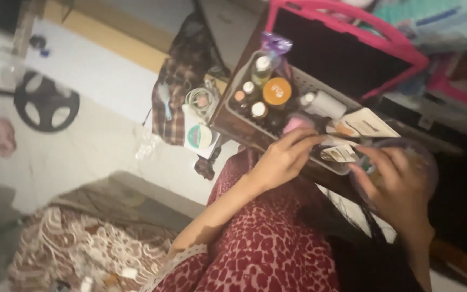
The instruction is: Organizing various toiletries, containers, and electronic accessories on a dresser and bed.
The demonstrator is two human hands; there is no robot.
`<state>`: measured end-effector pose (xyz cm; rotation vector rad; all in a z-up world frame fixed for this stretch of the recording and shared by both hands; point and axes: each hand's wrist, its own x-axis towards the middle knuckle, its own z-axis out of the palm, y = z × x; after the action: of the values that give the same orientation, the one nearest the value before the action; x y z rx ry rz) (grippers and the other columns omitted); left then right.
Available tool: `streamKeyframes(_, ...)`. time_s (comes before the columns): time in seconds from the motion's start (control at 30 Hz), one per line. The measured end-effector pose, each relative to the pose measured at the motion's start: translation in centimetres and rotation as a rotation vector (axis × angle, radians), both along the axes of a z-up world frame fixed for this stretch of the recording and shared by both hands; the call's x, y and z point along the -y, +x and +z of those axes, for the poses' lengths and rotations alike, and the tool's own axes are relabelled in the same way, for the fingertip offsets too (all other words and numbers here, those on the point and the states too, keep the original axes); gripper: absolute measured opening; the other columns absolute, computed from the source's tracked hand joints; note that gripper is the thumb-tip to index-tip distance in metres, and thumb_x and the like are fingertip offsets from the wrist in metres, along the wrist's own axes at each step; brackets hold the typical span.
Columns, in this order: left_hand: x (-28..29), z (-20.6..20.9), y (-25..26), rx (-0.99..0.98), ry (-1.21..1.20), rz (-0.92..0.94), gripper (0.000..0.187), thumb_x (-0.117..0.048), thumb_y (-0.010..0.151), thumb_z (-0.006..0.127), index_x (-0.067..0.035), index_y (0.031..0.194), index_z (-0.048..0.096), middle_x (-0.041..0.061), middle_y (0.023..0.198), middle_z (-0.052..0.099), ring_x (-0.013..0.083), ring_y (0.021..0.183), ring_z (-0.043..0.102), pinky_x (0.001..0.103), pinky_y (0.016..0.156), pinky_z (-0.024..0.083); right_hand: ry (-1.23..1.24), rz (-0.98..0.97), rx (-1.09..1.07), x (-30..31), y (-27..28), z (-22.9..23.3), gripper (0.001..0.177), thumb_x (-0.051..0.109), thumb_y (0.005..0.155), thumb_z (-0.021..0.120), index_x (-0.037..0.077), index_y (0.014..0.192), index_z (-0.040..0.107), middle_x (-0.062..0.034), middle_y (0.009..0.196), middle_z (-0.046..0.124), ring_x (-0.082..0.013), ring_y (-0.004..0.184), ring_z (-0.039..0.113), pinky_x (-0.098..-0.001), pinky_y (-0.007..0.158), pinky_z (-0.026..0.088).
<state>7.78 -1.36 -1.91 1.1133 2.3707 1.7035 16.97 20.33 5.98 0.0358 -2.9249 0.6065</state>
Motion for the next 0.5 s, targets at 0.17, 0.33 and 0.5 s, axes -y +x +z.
streamKeyframes(0.17, 0.9, 0.4, 2.4, 0.018, 0.041, 0.157, 0.044, 0.004, 0.093, 0.065, -0.010, 0.135, 0.063, 0.010, 0.135, 0.060, 0.0310, 0.128, 0.064, 0.039, 0.109, 0.057, -0.070, 0.192, -0.046, 0.1, -0.8, 1.9, 0.028, 0.013, 0.093, 0.078, 0.011, 0.121, 0.074, -0.0065, 0.107, 0.066, -0.0220, 0.090, 0.065, -0.0322, 0.079, 0.051)
streamKeyframes(0.33, 2.8, -0.2, 4.9, 0.024, 0.100, 0.398, 0.043, 0.006, 0.090, 0.060, -0.011, 0.129, 0.066, 0.010, 0.136, 0.060, 0.0282, 0.131, 0.061, 0.040, 0.113, 0.053, -0.466, 0.815, 0.205, 0.1, -3.1, 2.7, 0.023, 0.019, 0.086, 0.069, 0.009, 0.107, 0.074, -0.0019, 0.110, 0.071, -0.0233, 0.101, 0.071, -0.0345, 0.089, 0.054)
streamKeyframes(0.5, 6.4, -6.1, 6.5, 0.037, -0.020, 0.660, 0.039, 0.002, 0.086, 0.064, -0.010, 0.124, 0.067, 0.013, 0.135, 0.058, 0.0329, 0.130, 0.058, 0.044, 0.110, 0.051, -1.010, 1.604, 0.602, 2.7, -3.3, 2.3, 0.036, 0.028, 0.100, 0.061, -0.002, 0.119, 0.069, -0.0161, 0.121, 0.070, -0.0343, 0.109, 0.068, -0.0452, 0.094, 0.055)
